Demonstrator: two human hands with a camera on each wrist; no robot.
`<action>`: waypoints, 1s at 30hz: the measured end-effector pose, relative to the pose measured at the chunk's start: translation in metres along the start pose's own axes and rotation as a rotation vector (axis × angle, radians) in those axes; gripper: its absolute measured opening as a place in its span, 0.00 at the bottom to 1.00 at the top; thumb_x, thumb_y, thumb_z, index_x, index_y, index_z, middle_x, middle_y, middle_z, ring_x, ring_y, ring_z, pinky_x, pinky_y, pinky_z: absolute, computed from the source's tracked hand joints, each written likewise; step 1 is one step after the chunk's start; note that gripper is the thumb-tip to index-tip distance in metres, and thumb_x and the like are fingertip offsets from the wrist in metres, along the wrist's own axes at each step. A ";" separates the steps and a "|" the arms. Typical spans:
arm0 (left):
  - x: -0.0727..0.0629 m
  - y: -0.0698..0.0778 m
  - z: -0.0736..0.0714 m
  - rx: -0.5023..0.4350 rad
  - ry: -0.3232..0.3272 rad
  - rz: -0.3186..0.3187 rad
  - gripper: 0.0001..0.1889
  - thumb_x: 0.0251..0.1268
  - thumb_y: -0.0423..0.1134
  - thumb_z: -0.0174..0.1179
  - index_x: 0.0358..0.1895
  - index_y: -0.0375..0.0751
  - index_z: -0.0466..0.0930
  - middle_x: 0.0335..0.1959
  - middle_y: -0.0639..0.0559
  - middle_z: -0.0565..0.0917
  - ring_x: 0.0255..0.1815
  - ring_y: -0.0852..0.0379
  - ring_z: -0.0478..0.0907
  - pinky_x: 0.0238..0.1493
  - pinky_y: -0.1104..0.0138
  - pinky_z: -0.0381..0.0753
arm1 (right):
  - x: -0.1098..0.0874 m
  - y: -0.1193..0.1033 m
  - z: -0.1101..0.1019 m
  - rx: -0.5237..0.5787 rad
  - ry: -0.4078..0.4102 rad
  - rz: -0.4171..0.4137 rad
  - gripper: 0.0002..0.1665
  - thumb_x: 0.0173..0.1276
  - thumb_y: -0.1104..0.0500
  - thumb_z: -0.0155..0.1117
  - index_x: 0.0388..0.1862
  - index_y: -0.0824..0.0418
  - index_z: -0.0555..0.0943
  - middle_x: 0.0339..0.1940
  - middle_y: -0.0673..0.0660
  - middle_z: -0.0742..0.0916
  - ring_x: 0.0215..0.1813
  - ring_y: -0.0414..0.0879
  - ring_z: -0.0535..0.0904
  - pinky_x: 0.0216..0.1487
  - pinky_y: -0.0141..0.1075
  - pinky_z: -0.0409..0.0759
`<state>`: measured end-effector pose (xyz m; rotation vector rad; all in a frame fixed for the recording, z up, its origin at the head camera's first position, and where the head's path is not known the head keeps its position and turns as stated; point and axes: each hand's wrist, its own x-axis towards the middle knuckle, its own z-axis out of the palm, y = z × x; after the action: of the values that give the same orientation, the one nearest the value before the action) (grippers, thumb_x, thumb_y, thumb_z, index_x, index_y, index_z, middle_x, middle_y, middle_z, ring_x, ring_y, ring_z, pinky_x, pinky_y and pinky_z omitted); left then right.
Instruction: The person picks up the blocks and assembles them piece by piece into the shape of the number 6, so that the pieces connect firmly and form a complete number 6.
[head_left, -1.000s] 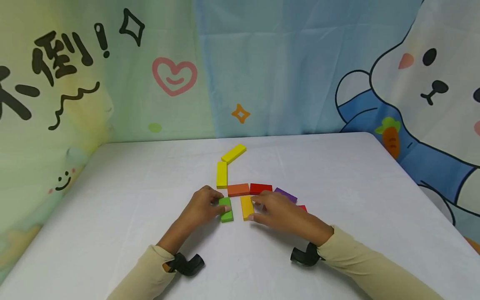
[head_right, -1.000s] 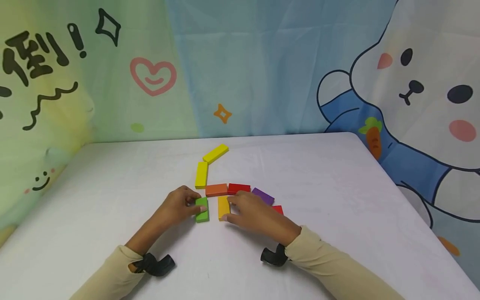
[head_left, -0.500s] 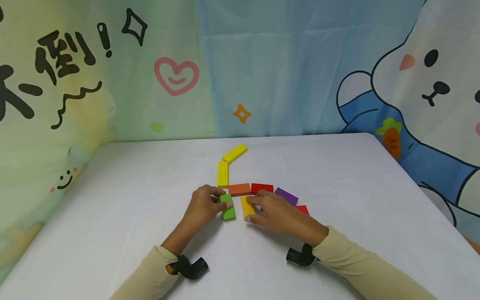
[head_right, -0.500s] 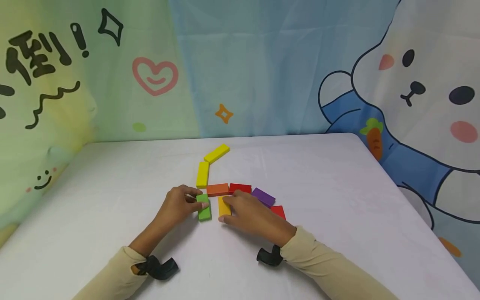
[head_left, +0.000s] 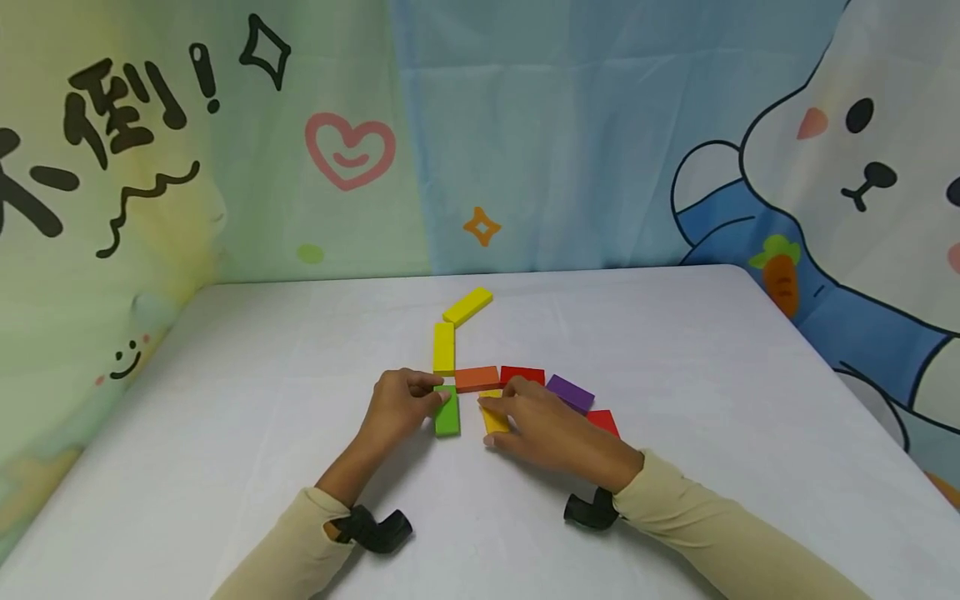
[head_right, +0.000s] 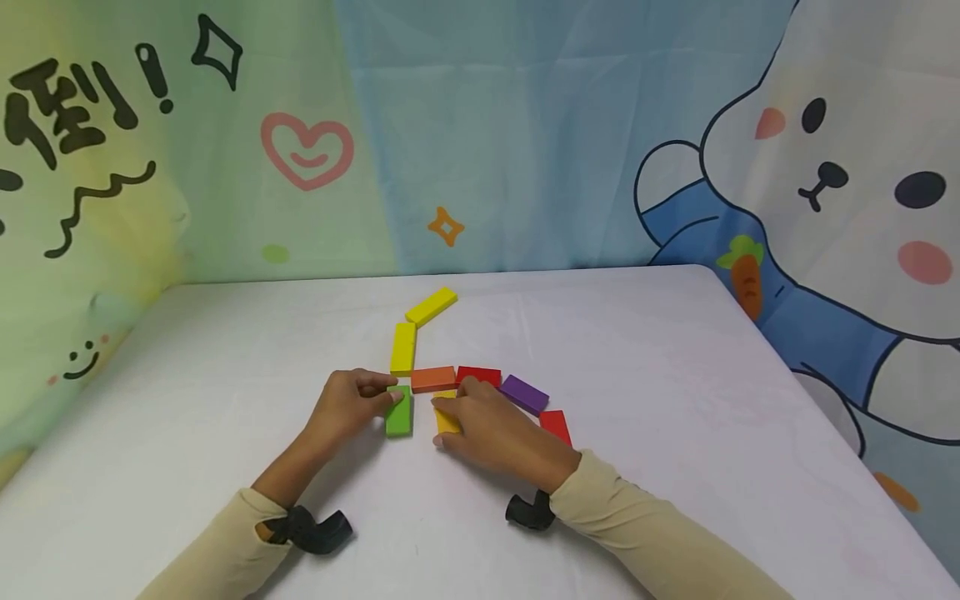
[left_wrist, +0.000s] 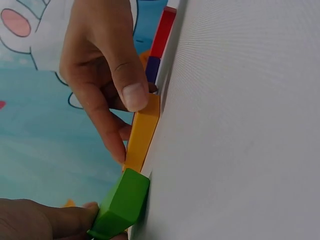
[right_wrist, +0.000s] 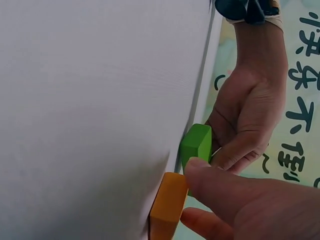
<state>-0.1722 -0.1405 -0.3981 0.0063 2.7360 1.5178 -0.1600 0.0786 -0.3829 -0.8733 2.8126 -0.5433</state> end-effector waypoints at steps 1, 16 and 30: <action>0.000 0.000 0.000 0.002 -0.001 -0.002 0.09 0.60 0.33 0.67 0.43 0.35 0.87 0.38 0.47 0.86 0.36 0.55 0.81 0.31 0.67 0.79 | 0.000 0.000 0.000 -0.002 0.002 0.000 0.32 0.63 0.46 0.70 0.65 0.52 0.78 0.51 0.57 0.78 0.50 0.48 0.72 0.46 0.37 0.75; 0.001 0.001 -0.002 0.028 0.005 -0.038 0.10 0.60 0.34 0.68 0.44 0.34 0.87 0.39 0.47 0.86 0.38 0.54 0.80 0.33 0.67 0.80 | 0.006 -0.003 -0.001 0.040 -0.001 0.030 0.31 0.63 0.56 0.71 0.63 0.65 0.77 0.59 0.58 0.80 0.59 0.49 0.73 0.59 0.41 0.76; 0.004 -0.002 -0.007 -0.013 0.011 -0.075 0.10 0.62 0.33 0.65 0.45 0.32 0.86 0.41 0.43 0.86 0.34 0.56 0.82 0.31 0.68 0.78 | 0.005 -0.002 0.000 0.100 0.014 0.028 0.25 0.64 0.64 0.68 0.60 0.68 0.79 0.56 0.58 0.81 0.56 0.49 0.75 0.56 0.39 0.77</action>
<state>-0.1765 -0.1471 -0.3964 -0.1033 2.7010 1.5212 -0.1632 0.0743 -0.3824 -0.8125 2.7782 -0.6823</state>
